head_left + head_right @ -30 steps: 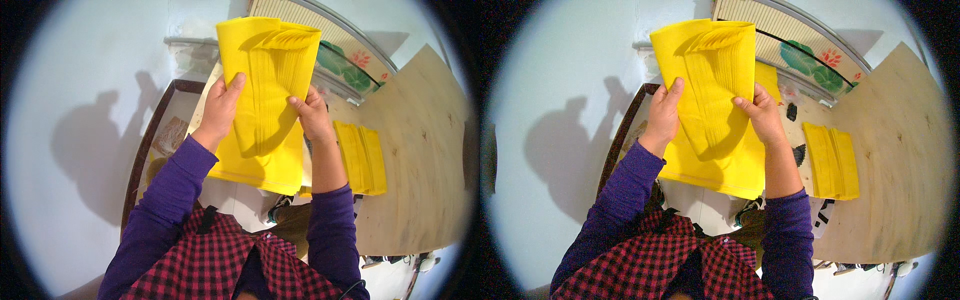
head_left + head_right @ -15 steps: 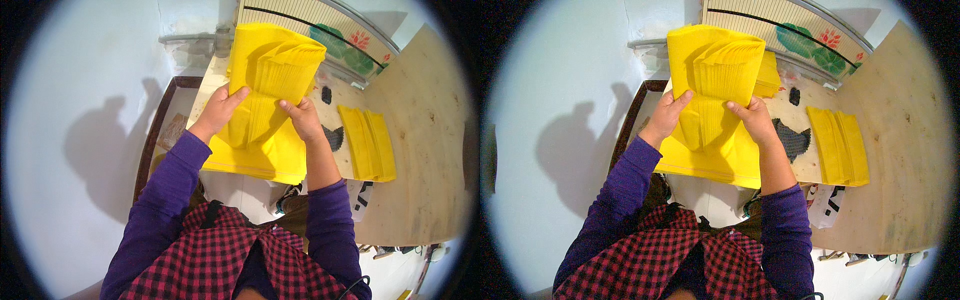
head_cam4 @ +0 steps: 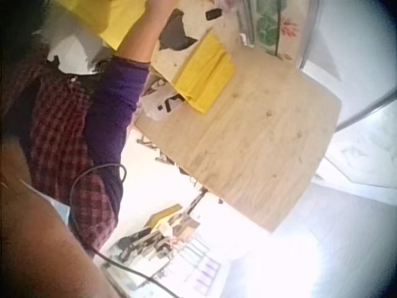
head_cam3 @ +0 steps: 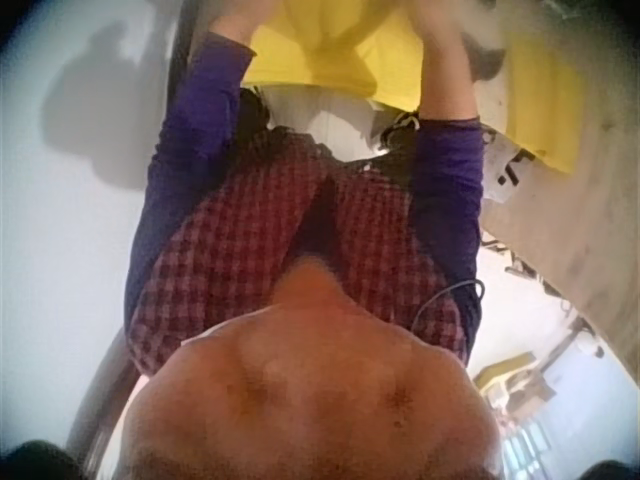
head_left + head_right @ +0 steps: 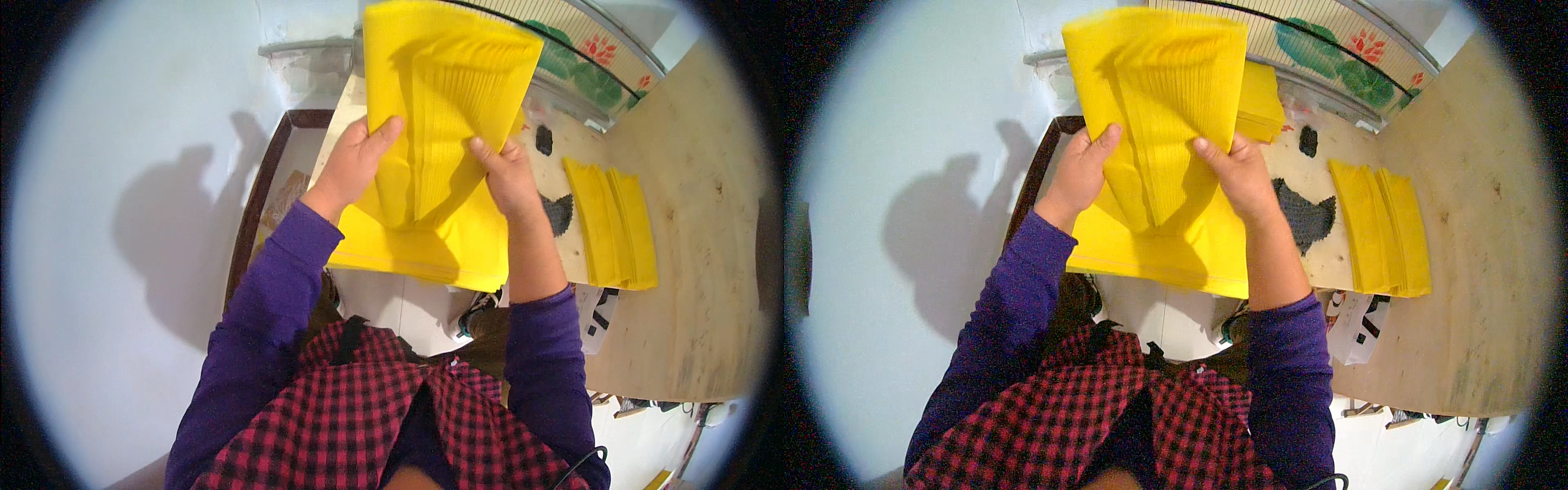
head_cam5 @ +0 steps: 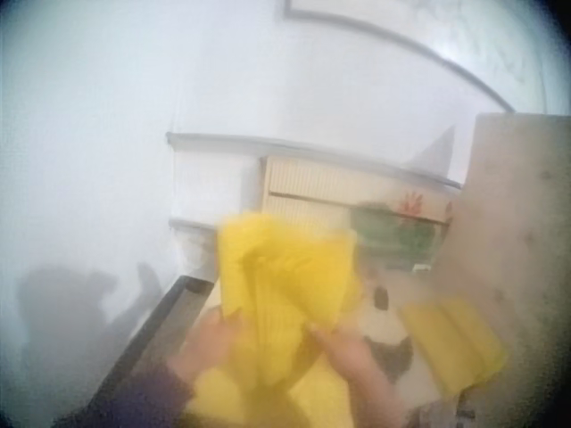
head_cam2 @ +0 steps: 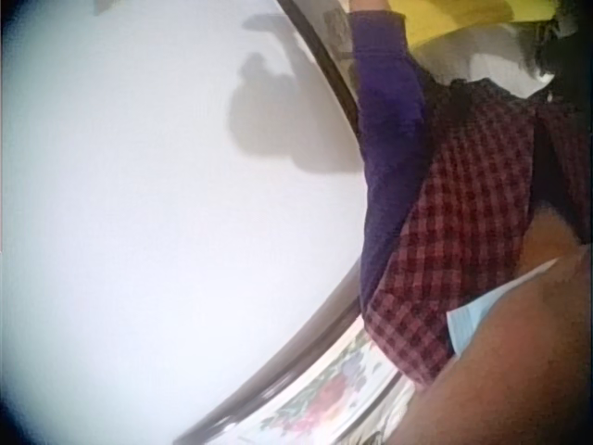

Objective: The person folds multiple yellow cloths on a wooden table. They smooth each cloth, fold it in half, then fold it again, and stack the folded pieces. The person repeats this process for several cloths throughout the clip.

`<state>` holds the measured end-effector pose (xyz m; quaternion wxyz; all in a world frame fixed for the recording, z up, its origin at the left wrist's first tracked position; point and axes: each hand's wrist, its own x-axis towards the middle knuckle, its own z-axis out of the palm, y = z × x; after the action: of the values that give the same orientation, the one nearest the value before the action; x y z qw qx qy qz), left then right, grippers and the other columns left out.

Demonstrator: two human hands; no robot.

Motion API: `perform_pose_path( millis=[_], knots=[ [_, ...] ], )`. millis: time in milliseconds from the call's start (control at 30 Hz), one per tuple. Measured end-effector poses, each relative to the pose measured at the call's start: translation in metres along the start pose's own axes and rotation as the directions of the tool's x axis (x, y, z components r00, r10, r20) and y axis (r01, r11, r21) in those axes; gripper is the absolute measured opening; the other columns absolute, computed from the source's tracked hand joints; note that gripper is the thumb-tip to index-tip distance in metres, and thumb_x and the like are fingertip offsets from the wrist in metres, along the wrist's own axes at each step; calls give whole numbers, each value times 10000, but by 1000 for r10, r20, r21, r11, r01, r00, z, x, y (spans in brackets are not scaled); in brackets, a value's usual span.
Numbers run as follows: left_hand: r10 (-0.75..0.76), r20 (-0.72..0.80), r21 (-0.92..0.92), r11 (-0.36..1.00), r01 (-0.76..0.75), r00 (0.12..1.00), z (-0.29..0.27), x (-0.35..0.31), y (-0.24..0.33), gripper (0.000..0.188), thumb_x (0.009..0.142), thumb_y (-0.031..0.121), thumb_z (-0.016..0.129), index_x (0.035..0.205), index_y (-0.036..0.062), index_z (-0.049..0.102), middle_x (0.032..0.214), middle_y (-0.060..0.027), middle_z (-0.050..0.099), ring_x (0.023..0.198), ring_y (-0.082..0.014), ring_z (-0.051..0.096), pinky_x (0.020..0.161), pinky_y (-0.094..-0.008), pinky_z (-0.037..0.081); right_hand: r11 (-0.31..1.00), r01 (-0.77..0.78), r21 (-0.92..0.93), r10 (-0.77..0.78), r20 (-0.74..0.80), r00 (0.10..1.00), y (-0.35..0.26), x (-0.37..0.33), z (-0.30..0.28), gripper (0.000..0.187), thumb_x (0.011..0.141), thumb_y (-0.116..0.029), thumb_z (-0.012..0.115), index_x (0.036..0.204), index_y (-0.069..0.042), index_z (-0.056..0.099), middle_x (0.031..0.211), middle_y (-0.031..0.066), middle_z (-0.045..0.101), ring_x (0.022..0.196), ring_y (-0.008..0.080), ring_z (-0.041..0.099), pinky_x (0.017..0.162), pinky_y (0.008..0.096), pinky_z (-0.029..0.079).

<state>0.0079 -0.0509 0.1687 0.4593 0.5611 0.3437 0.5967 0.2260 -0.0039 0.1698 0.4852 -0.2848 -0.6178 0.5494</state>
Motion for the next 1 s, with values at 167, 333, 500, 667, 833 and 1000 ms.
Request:
perform_pose_path(
  millis=[167,333,500,667,833,1000],
  knots=[
    [45,-37,-305,951,-55,998,14,-2,16,378,974,288,527,1209,-8,540,1151,-66,619,1016,-134,592,888,-280,471,960,-64,-272,53,-46,998,-47,14,-1,297,879,-211,670,1102,-17,638,949,28,671,808,122,617,728,275,496],
    [-73,-109,-596,803,-6,991,28,-35,-7,379,966,169,506,1295,-11,449,1251,-117,564,1120,-228,570,970,-365,453,890,-242,-387,327,171,929,-45,51,1,345,848,-235,691,1095,-3,625,967,60,672,845,147,632,768,292,500],
    [-622,-153,-607,672,423,768,19,-79,-76,340,958,159,497,1255,-5,474,1210,-137,580,1092,-233,585,912,-402,488,657,-66,-751,479,348,806,39,69,5,374,802,-269,700,1055,-3,633,972,84,675,891,185,622,804,329,475],
    [-804,-13,-511,516,687,594,-15,-121,-107,328,939,202,533,1210,18,516,1160,-122,606,1031,-223,613,882,-380,501,466,-23,-885,621,308,721,119,78,0,355,791,-260,686,1029,-2,627,977,123,649,909,209,587,790,339,454],
    [-519,-369,-19,833,552,771,-69,-124,-108,293,941,202,519,1155,10,575,1165,-129,604,1016,-201,612,887,-324,474,421,2,-907,631,294,718,128,86,-5,403,783,-266,688,1065,10,607,1029,135,636,963,224,578,826,340,447],
    [-150,-580,291,880,375,801,-100,-91,-132,351,940,156,478,1233,-29,536,1246,-182,573,1142,-277,554,980,-349,408,454,-100,-885,654,255,712,123,86,1,480,810,-257,676,1184,25,572,1148,142,614,1043,242,569,893,328,438]
  ],
)
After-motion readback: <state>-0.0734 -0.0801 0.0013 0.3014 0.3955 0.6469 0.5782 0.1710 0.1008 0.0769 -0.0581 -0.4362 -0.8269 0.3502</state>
